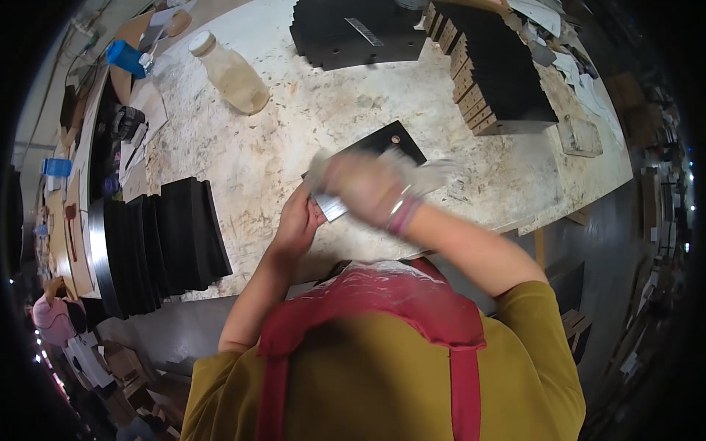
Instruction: The person wipes individual black wooden blocks with a cloth, applying a liquid from a bottle to the cloth between wipes and then placing the cleaned blocks onto a stack.
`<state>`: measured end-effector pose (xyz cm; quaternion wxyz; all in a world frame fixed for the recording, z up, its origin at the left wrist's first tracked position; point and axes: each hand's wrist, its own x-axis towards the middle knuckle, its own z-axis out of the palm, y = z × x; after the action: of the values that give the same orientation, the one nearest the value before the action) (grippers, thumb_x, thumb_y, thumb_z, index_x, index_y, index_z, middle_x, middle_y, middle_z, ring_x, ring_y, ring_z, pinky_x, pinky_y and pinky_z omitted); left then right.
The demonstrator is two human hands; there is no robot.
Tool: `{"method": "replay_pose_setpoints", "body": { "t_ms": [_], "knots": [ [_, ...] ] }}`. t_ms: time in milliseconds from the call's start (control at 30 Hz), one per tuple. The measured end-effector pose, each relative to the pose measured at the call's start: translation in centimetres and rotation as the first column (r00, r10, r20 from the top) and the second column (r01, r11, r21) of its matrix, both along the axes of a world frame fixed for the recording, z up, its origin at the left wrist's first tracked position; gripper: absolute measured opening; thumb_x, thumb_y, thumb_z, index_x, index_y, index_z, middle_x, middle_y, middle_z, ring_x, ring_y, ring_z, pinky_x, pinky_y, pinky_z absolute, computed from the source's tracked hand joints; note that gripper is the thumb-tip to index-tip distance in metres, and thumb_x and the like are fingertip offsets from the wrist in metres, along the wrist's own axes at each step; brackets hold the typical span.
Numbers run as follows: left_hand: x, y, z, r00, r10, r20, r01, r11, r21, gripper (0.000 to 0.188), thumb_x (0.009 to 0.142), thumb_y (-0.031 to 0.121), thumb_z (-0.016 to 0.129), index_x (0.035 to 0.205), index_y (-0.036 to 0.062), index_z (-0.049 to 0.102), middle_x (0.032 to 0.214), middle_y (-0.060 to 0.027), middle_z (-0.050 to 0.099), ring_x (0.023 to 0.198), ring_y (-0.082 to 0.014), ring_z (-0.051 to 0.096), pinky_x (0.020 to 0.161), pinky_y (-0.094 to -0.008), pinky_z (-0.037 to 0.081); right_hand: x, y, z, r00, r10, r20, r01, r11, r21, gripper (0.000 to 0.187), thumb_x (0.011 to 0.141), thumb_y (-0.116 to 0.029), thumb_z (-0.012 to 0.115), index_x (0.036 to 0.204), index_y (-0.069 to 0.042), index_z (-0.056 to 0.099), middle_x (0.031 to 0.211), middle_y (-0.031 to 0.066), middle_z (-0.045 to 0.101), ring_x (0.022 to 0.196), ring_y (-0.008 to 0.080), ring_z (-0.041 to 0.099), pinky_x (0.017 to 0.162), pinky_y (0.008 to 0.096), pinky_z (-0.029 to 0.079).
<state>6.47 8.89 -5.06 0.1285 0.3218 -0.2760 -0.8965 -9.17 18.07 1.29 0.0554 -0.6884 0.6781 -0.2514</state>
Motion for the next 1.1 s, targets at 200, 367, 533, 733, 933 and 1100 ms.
{"method": "replay_pose_setpoints", "body": {
  "t_ms": [200, 367, 533, 733, 933, 1100],
  "knots": [
    [-0.4, 1.4, 1.6, 0.993, 0.032, 0.115, -0.017, 0.991, -0.133, 0.029, 0.104, 0.027, 0.040, 0.118, 0.0050, 0.053, 0.101, -0.0080, 0.066, 0.083, -0.0156, 0.067, 0.072, -0.0283, 0.053, -6.2, 1.9, -1.5, 0.889, -0.439, 0.129, 0.443, 0.896, -0.006, 0.021, 0.083, -0.005, 0.054, 0.098, -0.012, 0.068, 0.091, 0.0119, 0.066, 0.082, 0.0305, 0.065, 0.071, 0.0392, 0.054],
    [-0.6, 0.9, 2.1, 0.985, 0.014, 0.174, 0.019, 0.983, -0.183, 0.020, 0.099, 0.021, 0.052, 0.115, 0.0088, 0.053, 0.099, -0.0050, 0.066, 0.083, -0.0144, 0.067, 0.067, -0.0265, 0.057, -1.3, 0.3, -1.2, 0.994, -0.105, -0.016, 0.105, 0.994, -0.012, 0.018, 0.083, -0.006, 0.054, 0.094, -0.010, 0.067, 0.094, 0.0096, 0.066, 0.088, 0.0278, 0.065, 0.076, 0.0387, 0.053],
    [-0.7, 0.9, 2.2, 0.963, 0.006, 0.270, 0.048, 0.980, -0.193, 0.023, 0.097, 0.019, 0.056, 0.116, 0.0076, 0.053, 0.098, -0.0055, 0.066, 0.080, -0.0133, 0.067, 0.066, -0.0268, 0.058, -9.6, -0.7, -0.5, 0.761, -0.598, 0.252, 0.499, 0.788, 0.361, 0.032, 0.087, -0.006, 0.049, 0.110, -0.017, 0.068, 0.113, 0.0112, 0.066, 0.103, 0.0292, 0.064, 0.088, 0.0372, 0.051],
    [-1.1, 1.1, 2.1, 0.962, 0.028, 0.272, 0.034, 0.975, -0.220, 0.025, 0.097, 0.018, 0.054, 0.119, 0.0051, 0.051, 0.100, -0.0080, 0.066, 0.078, -0.0141, 0.068, 0.069, -0.0274, 0.059, -8.9, -1.5, 1.4, 0.896, -0.439, 0.074, 0.396, 0.862, 0.315, 0.022, 0.085, -0.015, 0.059, 0.105, -0.012, 0.067, 0.110, 0.0108, 0.064, 0.104, 0.0302, 0.062, 0.090, 0.0374, 0.049],
    [-1.3, 0.9, 1.0, 0.946, -0.015, 0.323, 0.094, 0.968, -0.233, 0.015, 0.097, 0.010, 0.046, 0.112, 0.0068, 0.049, 0.097, -0.0137, 0.067, 0.077, -0.0208, 0.069, 0.063, -0.0270, 0.056, -14.6, -4.8, -2.7, 0.857, -0.513, -0.043, 0.505, 0.820, 0.268, 0.021, 0.084, -0.016, 0.057, 0.100, -0.007, 0.068, 0.107, 0.0168, 0.066, 0.101, 0.0344, 0.063, 0.088, 0.0410, 0.050],
    [-0.4, 0.6, -0.9, 0.966, 0.077, 0.245, 0.094, 0.782, -0.616, 0.033, 0.091, 0.013, 0.056, 0.120, -0.0001, 0.047, 0.108, -0.0180, 0.063, 0.100, -0.0259, 0.063, 0.078, -0.0323, 0.051, -16.7, -4.6, 0.8, 0.791, -0.597, 0.133, 0.467, 0.731, 0.498, 0.038, 0.085, -0.026, 0.060, 0.117, -0.006, 0.063, 0.117, 0.0199, 0.064, 0.109, 0.0353, 0.061, 0.094, 0.0420, 0.047]
  ]
}}
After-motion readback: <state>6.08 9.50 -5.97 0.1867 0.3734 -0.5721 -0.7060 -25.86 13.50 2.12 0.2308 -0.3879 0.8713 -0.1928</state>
